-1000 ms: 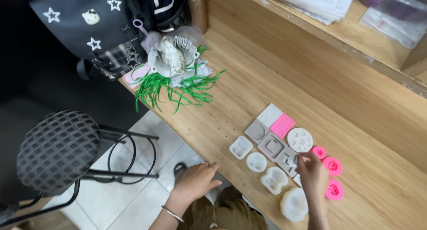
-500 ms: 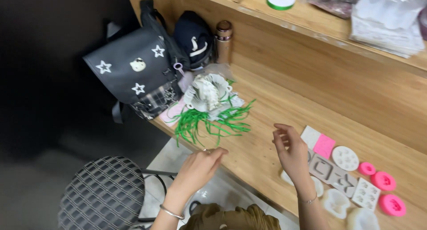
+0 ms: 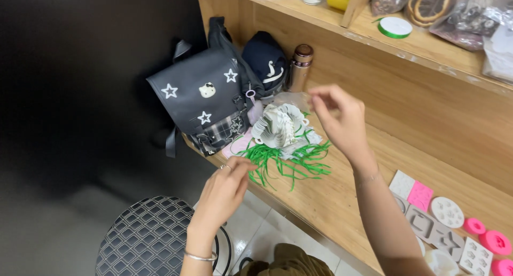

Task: Organizing and cleaning various silicone candle molds on a workspace.

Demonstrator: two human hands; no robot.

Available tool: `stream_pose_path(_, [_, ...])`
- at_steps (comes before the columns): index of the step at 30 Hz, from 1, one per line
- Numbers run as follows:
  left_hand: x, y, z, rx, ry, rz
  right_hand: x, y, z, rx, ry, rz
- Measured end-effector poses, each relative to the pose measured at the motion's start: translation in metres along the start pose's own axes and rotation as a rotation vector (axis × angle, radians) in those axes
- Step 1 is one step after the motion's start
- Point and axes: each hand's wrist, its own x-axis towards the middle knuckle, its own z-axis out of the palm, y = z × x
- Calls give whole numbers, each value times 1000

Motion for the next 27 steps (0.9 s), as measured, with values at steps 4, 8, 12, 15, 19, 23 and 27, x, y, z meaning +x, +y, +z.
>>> stream_pose_path(4, [26, 5, -27, -53, 61, -64, 65, 6, 33, -59, -12, -140])
stream_pose_path(8, [61, 11, -59, -13, 208, -26, 134, 23, 75, -310, -116, -336])
stream_pose_path(12, [101, 16, -83, 57, 290, -38, 213, 63, 135, -514, -102, -563])
stream_pose_path(15, [137, 0, -88, 116, 303, -20, 268, 106, 179, -601, -53, -717])
stream_pose_path(19, [196, -49, -83, 204, 332, 75, 313, 135, 215, -681, -148, -744])
stream_pose_path(23, [266, -103, -77, 416, 333, 91, 337, 152, 231, -782, -213, -767])
stream_pose_path(27, [334, -167, -69, 643, 330, 95, 359, 196, 248, -762, -117, -877])
